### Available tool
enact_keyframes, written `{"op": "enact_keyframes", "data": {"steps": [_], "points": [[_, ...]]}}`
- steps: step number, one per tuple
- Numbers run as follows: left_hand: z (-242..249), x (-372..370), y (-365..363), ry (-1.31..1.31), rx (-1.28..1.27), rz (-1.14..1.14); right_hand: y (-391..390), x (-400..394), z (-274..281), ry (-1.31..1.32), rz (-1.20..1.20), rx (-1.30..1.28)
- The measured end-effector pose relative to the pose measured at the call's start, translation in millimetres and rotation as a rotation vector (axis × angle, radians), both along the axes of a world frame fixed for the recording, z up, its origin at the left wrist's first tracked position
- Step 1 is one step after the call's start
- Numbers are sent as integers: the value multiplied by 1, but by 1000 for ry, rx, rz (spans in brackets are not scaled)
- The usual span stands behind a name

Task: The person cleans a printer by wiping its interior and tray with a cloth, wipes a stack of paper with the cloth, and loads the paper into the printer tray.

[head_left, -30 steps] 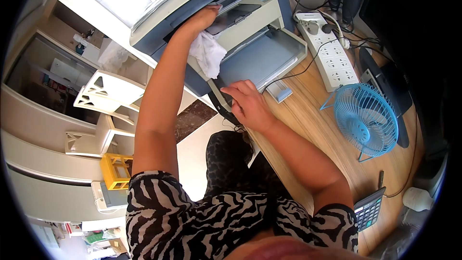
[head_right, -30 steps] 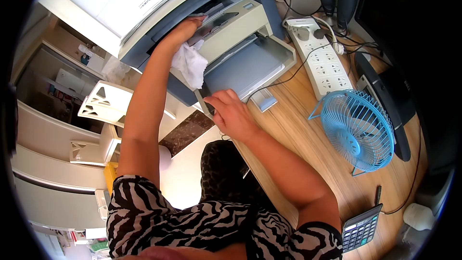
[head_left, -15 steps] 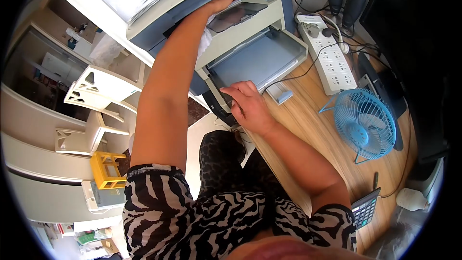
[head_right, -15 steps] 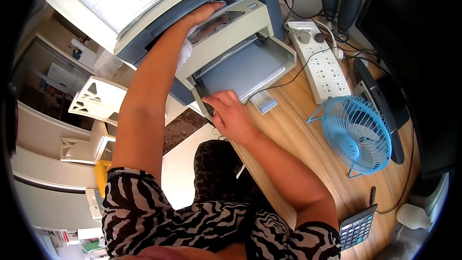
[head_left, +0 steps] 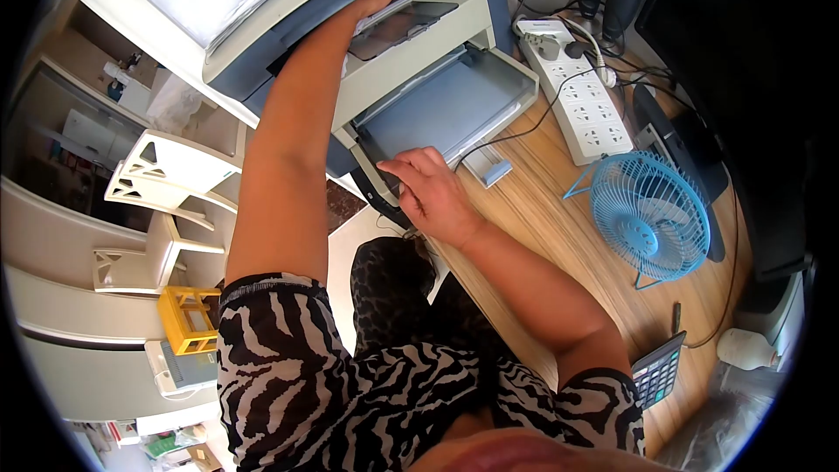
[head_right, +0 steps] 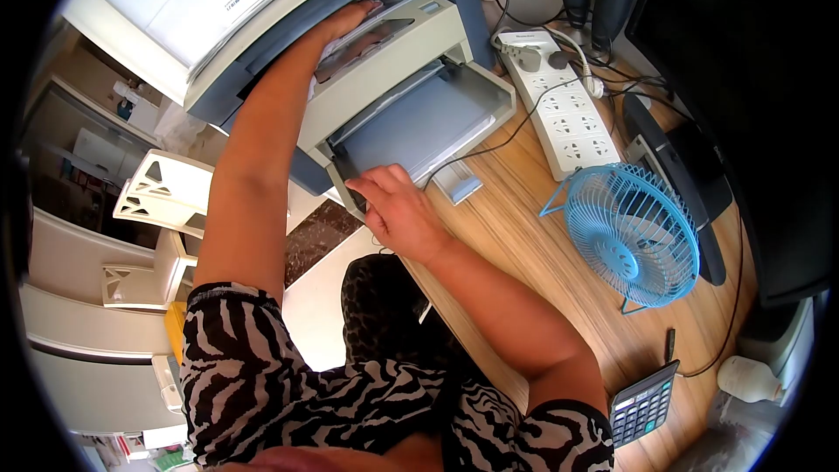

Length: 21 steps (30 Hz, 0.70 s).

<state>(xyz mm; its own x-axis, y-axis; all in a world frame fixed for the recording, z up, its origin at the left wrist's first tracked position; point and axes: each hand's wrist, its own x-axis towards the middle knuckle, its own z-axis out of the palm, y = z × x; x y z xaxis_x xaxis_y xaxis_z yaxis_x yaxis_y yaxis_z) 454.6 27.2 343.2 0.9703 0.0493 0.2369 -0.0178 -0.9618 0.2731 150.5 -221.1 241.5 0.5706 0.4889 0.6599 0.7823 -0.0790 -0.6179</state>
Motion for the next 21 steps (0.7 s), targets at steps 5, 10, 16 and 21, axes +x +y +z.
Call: {"op": "enact_keyframes", "data": {"steps": [5,10,16,21], "points": [[9,-13,-10,-26,43,30,-2,0,2,0,-3,10],[18,-38,-18,-19,90,110,-2,0,2,-11,-13,23],[24,-78,-15,1,148,238,-1,-1,0,-16,-7,58],[21,-92,-8,-7,169,286,-2,-2,0,-11,15,95]]}}
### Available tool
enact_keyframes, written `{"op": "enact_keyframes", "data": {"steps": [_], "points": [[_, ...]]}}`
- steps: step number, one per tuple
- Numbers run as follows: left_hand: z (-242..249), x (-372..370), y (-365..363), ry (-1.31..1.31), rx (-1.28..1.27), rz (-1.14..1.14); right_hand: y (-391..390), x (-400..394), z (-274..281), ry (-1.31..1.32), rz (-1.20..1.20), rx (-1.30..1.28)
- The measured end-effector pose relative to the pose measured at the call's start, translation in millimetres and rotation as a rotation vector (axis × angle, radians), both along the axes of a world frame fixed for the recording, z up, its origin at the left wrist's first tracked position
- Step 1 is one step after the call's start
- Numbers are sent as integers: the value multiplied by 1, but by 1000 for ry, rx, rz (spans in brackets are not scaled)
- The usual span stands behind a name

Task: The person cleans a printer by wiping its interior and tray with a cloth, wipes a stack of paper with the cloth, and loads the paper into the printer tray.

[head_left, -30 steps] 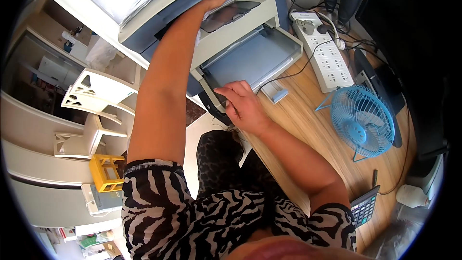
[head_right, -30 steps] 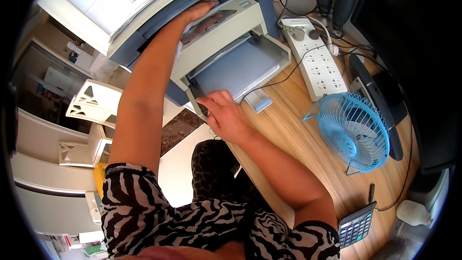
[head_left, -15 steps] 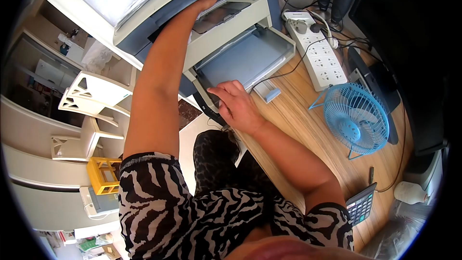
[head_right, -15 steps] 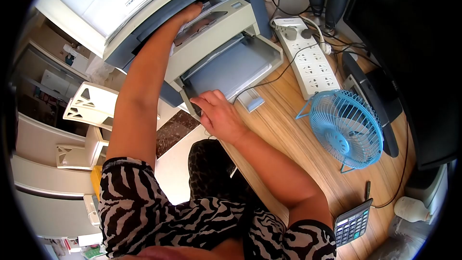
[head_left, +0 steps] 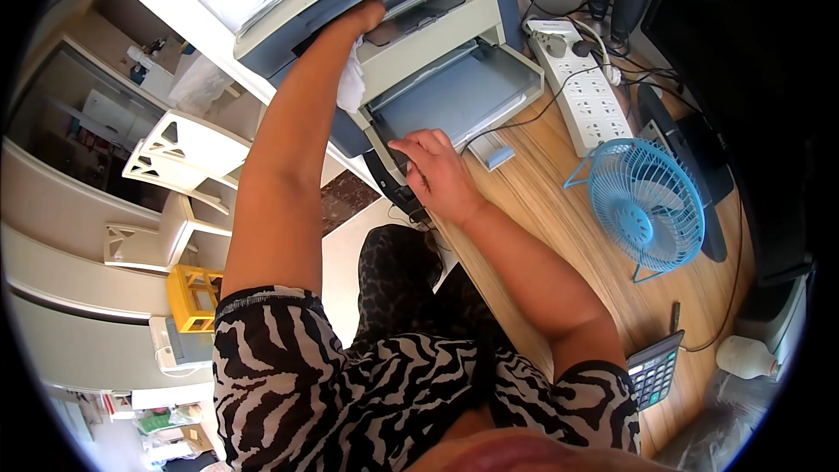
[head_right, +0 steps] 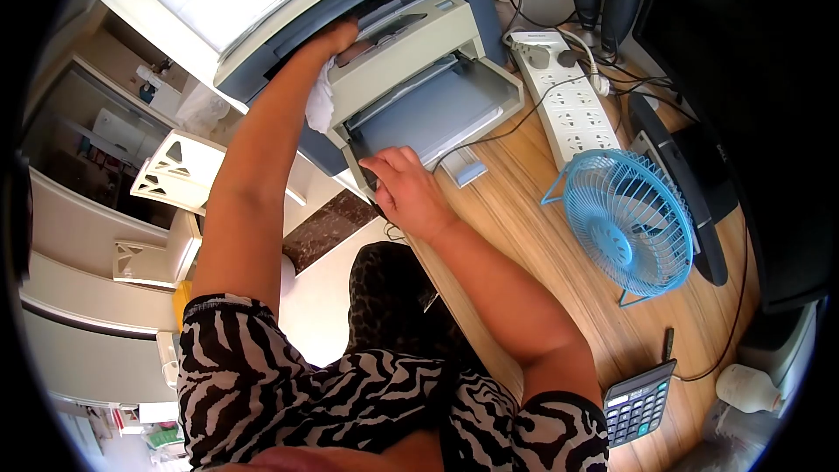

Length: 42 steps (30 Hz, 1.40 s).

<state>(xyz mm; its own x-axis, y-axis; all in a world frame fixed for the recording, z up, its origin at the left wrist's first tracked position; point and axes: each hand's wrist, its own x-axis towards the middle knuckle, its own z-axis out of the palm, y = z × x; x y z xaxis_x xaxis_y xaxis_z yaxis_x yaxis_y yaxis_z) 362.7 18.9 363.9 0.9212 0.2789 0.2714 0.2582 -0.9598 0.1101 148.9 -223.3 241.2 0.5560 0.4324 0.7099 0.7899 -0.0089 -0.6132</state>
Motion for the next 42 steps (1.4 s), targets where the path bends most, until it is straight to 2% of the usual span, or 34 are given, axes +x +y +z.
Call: {"op": "enact_keyframes", "data": {"steps": [6,10,12,18,22,25,42], "points": [[-5,-7,15,-78,65,31,-1,1,-2,-41,-9,21],[-12,1,27,-24,-22,91,-1,1,-5,-43,-3,37],[-3,-4,24,80,-71,97,-1,2,-6,-44,-7,41],[9,-24,7,127,-81,97,-1,2,-5,-38,-22,31],[-2,-15,20,85,-82,117,0,1,-5,-24,-29,17],[13,-28,4,130,-68,109,0,1,-4,-24,-28,16],[21,-42,-13,92,-45,160,-1,2,-5,-22,-27,23]]}}
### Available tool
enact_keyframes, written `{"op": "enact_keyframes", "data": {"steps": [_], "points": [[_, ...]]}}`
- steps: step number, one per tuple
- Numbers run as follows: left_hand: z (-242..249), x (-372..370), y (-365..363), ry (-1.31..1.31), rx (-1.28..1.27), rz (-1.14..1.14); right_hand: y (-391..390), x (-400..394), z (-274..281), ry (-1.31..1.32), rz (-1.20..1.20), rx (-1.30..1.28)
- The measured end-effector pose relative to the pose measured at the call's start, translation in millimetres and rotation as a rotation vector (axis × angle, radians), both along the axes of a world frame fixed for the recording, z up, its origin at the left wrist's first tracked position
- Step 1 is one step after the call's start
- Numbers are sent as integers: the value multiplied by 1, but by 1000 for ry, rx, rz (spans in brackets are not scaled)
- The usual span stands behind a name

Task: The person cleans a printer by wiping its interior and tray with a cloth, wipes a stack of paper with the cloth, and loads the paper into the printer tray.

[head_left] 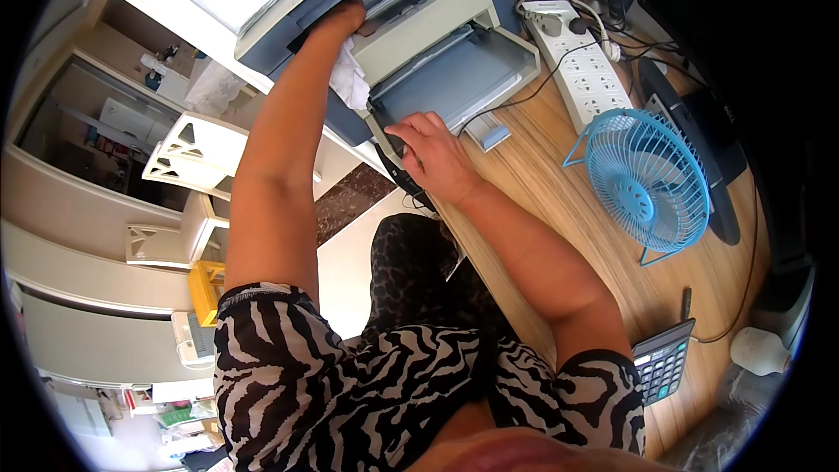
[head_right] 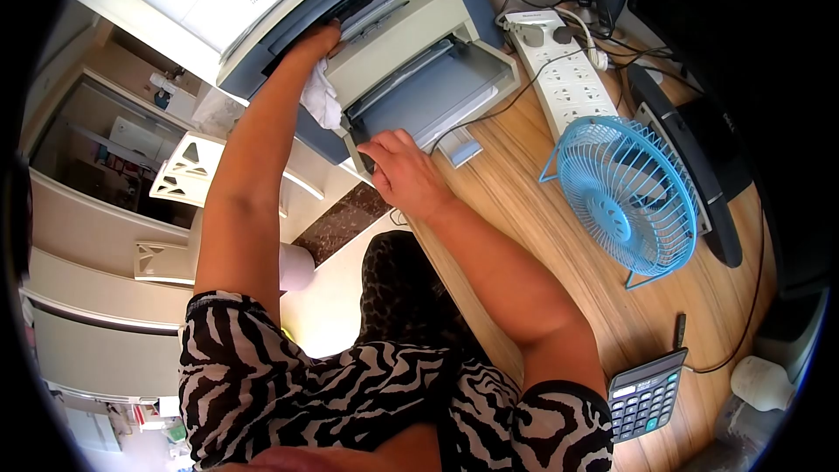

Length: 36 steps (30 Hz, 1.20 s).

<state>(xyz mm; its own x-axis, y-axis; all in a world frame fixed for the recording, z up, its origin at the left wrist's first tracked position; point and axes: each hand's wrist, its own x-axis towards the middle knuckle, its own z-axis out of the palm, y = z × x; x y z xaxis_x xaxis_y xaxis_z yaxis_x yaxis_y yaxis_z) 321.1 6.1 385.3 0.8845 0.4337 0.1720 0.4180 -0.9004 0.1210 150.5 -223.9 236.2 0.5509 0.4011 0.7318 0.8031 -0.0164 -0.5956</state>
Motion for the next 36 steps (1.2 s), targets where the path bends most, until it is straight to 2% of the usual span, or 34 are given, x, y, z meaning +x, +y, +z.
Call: {"op": "enact_keyframes", "data": {"steps": [4,9,12,15,18,21,30,33,36], "points": [[8,-7,-4,64,-56,-31,-1,0,0,4,0,-11],[8,-20,-16,4,23,-50,0,-1,0,26,21,-4],[4,-12,-2,28,-84,-80,0,-1,0,25,20,1],[-3,-1,11,11,-37,-124,0,-1,0,32,21,0],[-2,-1,17,46,-96,-139,0,-1,-1,26,21,9],[11,-29,-9,34,-262,-28,0,-1,-1,10,13,17],[11,-32,-8,79,-197,22,2,1,-6,-15,-9,20],[17,-42,-15,115,-270,-29,2,1,-6,3,-9,1],[19,-73,-30,-32,-358,-51,2,2,-7,2,-17,-5]]}}
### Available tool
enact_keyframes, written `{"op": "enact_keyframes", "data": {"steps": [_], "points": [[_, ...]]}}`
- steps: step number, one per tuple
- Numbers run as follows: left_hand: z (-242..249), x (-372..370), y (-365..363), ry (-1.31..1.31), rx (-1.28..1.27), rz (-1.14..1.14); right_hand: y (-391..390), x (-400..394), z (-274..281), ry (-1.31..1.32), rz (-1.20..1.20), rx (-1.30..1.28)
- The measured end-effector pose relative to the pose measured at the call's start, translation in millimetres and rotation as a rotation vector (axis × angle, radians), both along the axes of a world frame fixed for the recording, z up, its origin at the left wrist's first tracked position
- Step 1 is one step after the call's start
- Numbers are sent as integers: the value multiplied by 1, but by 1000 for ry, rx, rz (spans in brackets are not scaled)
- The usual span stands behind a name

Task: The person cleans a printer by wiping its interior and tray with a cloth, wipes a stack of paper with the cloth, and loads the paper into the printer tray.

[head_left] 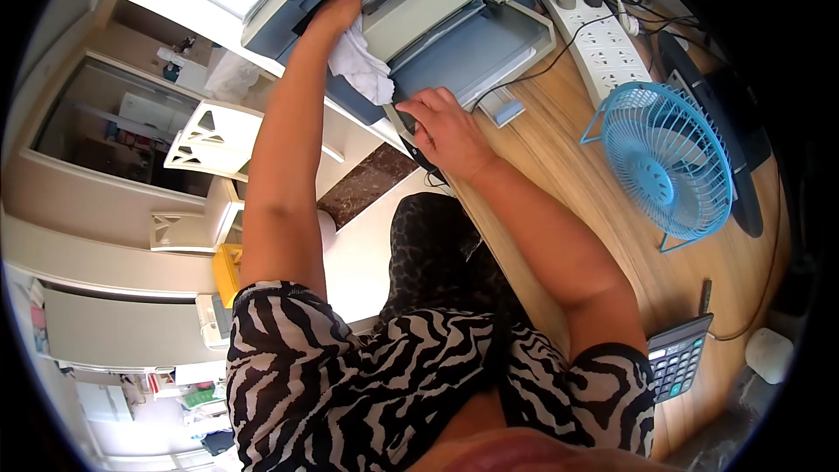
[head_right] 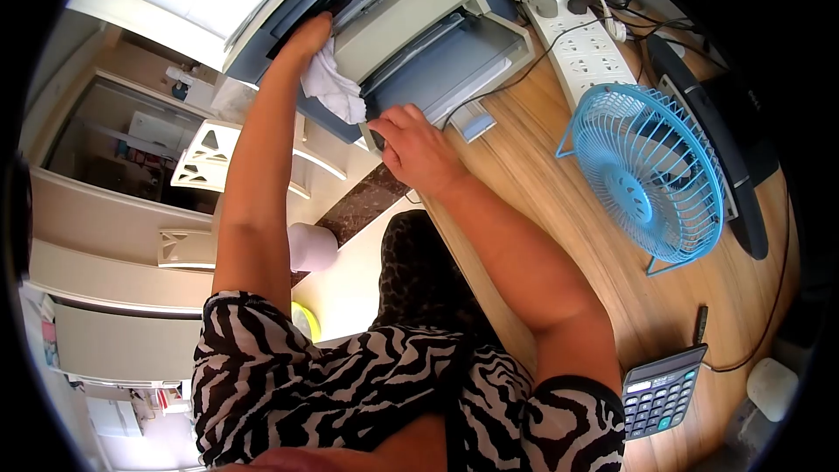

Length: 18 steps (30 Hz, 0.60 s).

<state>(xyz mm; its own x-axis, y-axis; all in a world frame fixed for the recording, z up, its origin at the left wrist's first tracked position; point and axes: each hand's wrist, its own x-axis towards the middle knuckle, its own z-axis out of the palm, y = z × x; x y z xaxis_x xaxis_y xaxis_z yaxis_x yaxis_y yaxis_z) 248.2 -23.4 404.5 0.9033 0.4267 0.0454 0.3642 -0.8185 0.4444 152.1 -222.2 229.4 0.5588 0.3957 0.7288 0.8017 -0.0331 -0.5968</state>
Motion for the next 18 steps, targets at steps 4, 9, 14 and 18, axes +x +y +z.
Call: {"op": "enact_keyframes", "data": {"steps": [4,9,14,18], "points": [[-11,-34,-9,-122,262,-70,1,-1,0,-1,7,1],[-53,-55,-14,-529,399,-184,1,0,2,14,10,-3],[-71,-86,-23,-822,479,-390,-2,0,6,58,47,-21],[-90,-123,-28,-818,150,-354,-1,0,8,51,43,-30]]}}
